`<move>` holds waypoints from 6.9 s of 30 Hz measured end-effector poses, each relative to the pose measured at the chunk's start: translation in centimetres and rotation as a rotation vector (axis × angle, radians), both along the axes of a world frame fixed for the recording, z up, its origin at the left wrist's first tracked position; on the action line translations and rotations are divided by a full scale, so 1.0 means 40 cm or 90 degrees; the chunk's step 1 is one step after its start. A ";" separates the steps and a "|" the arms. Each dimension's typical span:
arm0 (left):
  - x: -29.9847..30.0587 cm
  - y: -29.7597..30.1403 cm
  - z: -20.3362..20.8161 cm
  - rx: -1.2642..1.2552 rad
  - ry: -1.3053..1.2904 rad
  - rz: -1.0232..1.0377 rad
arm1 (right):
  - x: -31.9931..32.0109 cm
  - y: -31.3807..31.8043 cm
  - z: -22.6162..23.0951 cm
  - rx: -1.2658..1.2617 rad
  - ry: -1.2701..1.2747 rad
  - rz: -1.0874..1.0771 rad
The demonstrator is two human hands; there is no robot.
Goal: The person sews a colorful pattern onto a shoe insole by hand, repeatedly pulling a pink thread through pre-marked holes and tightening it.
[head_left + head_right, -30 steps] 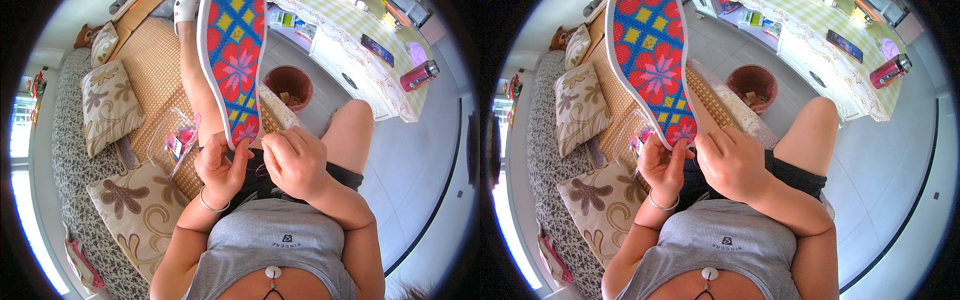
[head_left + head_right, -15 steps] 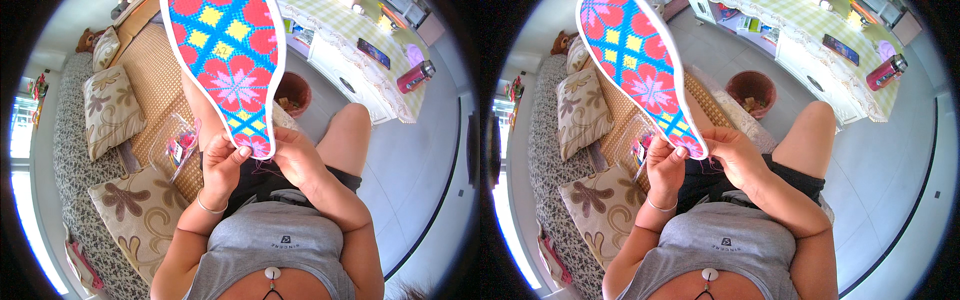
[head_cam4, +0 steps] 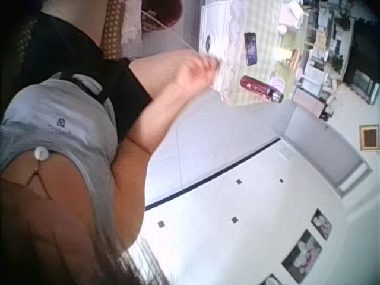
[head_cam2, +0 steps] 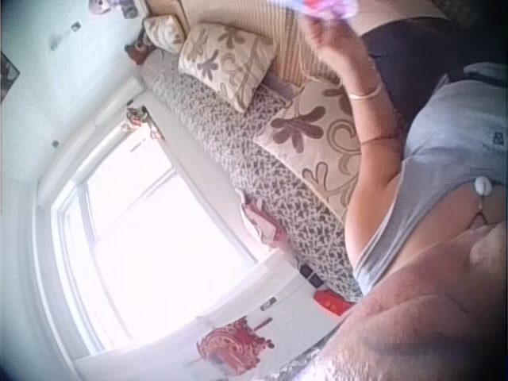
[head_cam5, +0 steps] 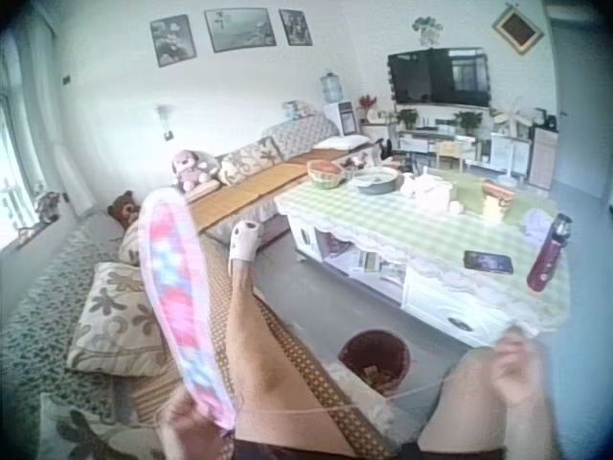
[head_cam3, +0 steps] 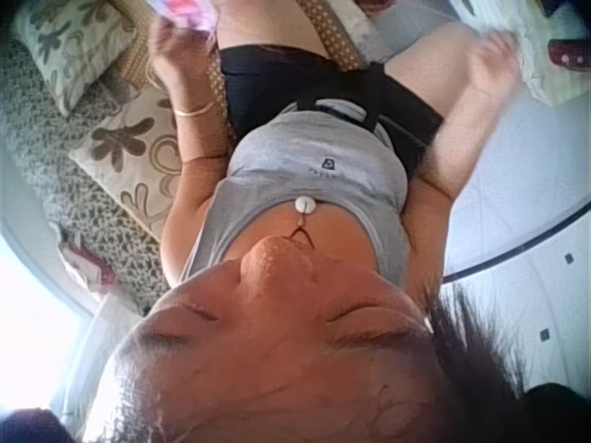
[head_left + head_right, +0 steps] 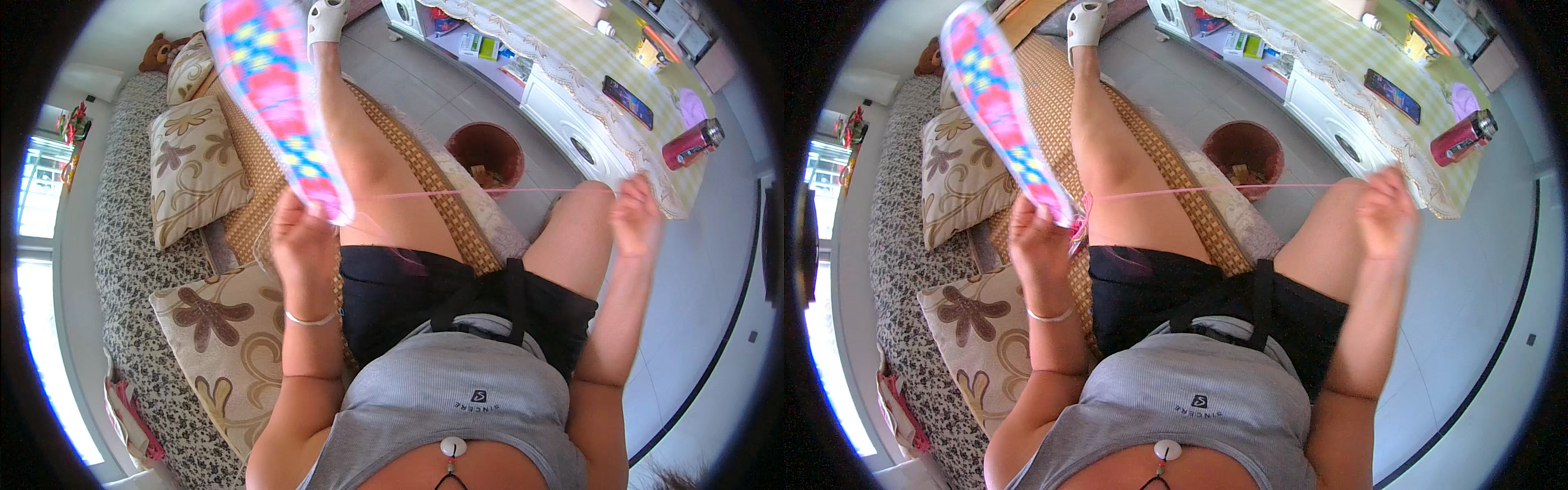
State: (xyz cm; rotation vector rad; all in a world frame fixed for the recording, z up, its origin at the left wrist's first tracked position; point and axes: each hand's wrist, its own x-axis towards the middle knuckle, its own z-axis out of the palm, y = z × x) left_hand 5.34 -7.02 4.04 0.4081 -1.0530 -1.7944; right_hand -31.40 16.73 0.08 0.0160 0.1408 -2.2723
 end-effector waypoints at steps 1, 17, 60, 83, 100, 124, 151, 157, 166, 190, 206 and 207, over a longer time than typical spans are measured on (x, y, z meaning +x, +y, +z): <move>0.041 -0.051 0.006 0.019 0.010 0.067 | -0.088 0.083 -0.019 0.126 0.046 -0.097; -0.115 0.071 -0.033 0.429 0.325 -0.463 | 0.274 -0.130 0.129 0.466 0.637 -0.074; -0.119 0.172 -0.004 0.200 -0.012 -0.251 | 0.440 -0.198 0.087 0.268 0.676 0.210; -0.118 0.193 0.025 -0.062 -0.263 -0.079 | 0.421 -0.206 0.135 0.375 1.270 -0.385; 0.098 -0.131 -0.026 -0.683 -0.871 0.609 | -0.291 0.407 0.192 0.377 0.447 -0.675; -0.115 0.173 0.023 -0.046 -0.235 -0.014 | 0.432 -0.214 0.123 0.382 1.300 -0.345; -0.105 0.201 0.014 -0.238 -0.380 0.056 | 0.441 -0.198 0.132 0.424 1.426 -0.387; -0.116 0.200 -0.013 -0.562 -0.452 0.201 | 0.454 -0.205 0.118 0.428 1.440 -0.383; -0.117 0.214 0.005 -0.298 -0.347 0.086 | 0.449 -0.202 0.117 0.440 1.308 -0.314; -0.017 0.019 0.029 0.062 -0.042 0.007 | 0.012 -0.026 -0.049 0.040 0.059 -0.025; -0.128 0.084 -0.048 0.461 0.337 -0.459 | 0.289 -0.129 0.120 0.397 0.653 -0.148; -0.143 0.099 -0.051 0.468 0.351 -0.482 | 0.344 -0.147 0.123 0.419 0.703 -0.044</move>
